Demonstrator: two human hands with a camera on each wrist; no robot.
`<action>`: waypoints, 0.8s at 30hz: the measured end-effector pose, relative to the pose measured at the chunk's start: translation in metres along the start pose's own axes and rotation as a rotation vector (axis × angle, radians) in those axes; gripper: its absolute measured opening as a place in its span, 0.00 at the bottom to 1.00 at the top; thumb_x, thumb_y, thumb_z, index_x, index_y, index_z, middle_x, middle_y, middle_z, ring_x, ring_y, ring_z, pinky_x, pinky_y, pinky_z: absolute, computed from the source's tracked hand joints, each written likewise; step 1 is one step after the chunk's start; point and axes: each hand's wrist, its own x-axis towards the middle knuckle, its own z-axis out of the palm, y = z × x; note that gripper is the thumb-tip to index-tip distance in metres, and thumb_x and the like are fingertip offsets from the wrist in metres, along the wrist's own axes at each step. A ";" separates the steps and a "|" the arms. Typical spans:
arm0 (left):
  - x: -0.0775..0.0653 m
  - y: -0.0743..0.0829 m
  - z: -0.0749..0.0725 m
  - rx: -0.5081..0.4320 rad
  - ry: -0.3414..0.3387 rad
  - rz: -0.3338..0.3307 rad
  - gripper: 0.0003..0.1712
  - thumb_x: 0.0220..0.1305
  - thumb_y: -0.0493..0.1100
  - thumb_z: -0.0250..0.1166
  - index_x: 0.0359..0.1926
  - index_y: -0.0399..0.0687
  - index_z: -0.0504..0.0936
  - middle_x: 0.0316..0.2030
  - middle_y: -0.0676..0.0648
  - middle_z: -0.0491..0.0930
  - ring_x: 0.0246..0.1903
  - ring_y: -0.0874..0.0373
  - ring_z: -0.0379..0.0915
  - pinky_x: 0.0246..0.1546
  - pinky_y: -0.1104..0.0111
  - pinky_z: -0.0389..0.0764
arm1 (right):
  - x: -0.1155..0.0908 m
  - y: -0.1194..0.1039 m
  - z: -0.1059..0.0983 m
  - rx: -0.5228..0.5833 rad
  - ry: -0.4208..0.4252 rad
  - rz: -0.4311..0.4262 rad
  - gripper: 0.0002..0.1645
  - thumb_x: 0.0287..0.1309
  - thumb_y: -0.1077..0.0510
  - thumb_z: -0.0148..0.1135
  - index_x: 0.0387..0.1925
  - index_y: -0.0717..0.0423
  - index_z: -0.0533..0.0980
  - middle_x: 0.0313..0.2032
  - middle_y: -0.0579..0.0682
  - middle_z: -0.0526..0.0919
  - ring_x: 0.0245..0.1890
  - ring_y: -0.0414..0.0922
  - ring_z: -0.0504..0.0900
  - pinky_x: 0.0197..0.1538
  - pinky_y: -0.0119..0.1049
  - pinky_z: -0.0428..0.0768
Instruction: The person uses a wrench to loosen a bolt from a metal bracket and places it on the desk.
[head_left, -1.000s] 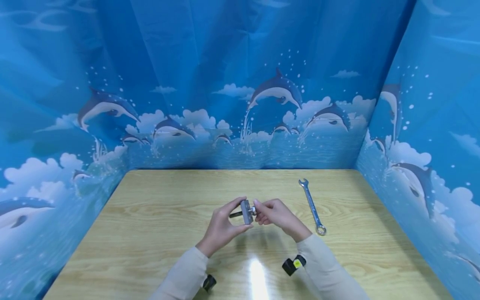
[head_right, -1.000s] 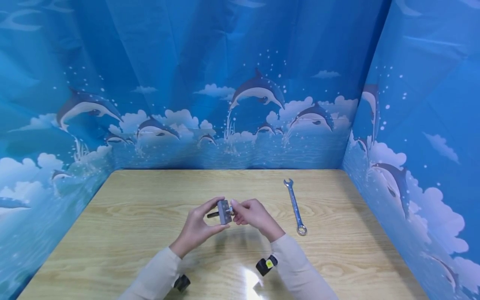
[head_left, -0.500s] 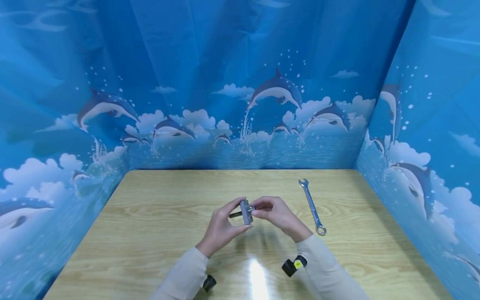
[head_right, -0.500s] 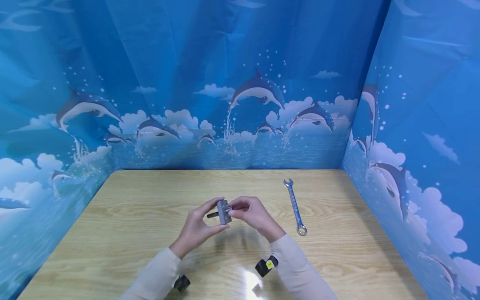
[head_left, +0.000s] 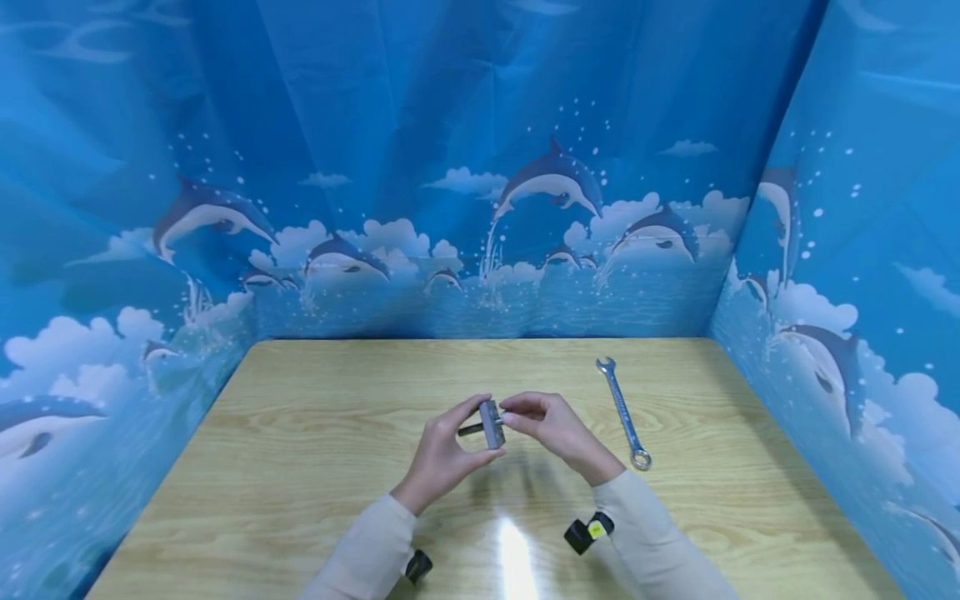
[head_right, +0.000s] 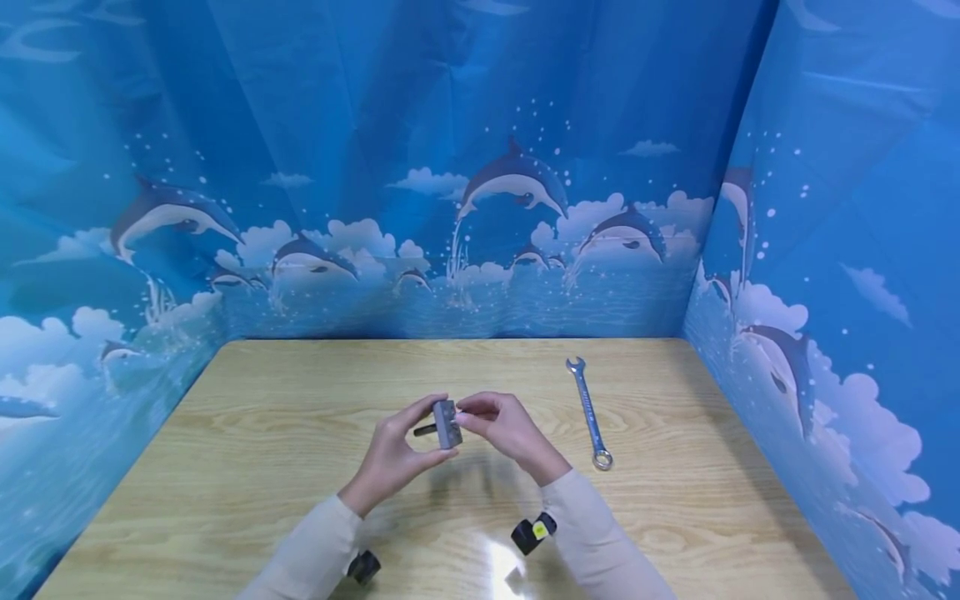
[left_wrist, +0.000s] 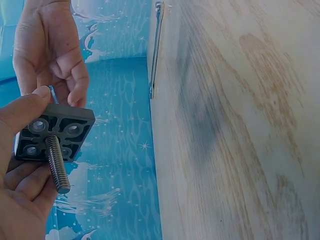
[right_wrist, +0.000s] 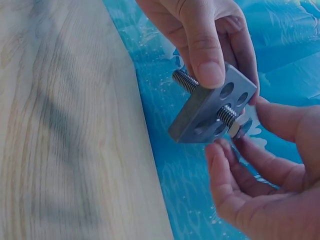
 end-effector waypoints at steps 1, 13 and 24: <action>0.000 -0.001 0.000 0.003 0.000 0.001 0.42 0.41 0.40 0.80 0.61 0.46 0.74 0.56 0.46 0.78 0.55 0.56 0.75 0.57 0.66 0.78 | 0.001 0.001 0.000 -0.003 -0.001 -0.002 0.22 0.64 0.52 0.60 0.54 0.61 0.76 0.47 0.53 0.82 0.47 0.47 0.80 0.56 0.45 0.80; -0.001 -0.003 0.003 0.014 0.012 0.045 0.42 0.39 0.39 0.80 0.60 0.44 0.75 0.54 0.44 0.79 0.54 0.55 0.76 0.56 0.67 0.79 | 0.004 0.008 -0.001 -0.078 -0.047 0.084 0.37 0.66 0.35 0.49 0.36 0.67 0.80 0.28 0.51 0.83 0.28 0.42 0.81 0.39 0.42 0.82; -0.002 -0.005 0.003 0.015 0.006 0.035 0.42 0.40 0.40 0.80 0.61 0.47 0.74 0.55 0.45 0.79 0.54 0.56 0.76 0.55 0.66 0.80 | -0.003 -0.004 0.002 -0.068 -0.006 0.021 0.15 0.61 0.56 0.63 0.46 0.61 0.80 0.37 0.53 0.84 0.37 0.46 0.82 0.45 0.43 0.83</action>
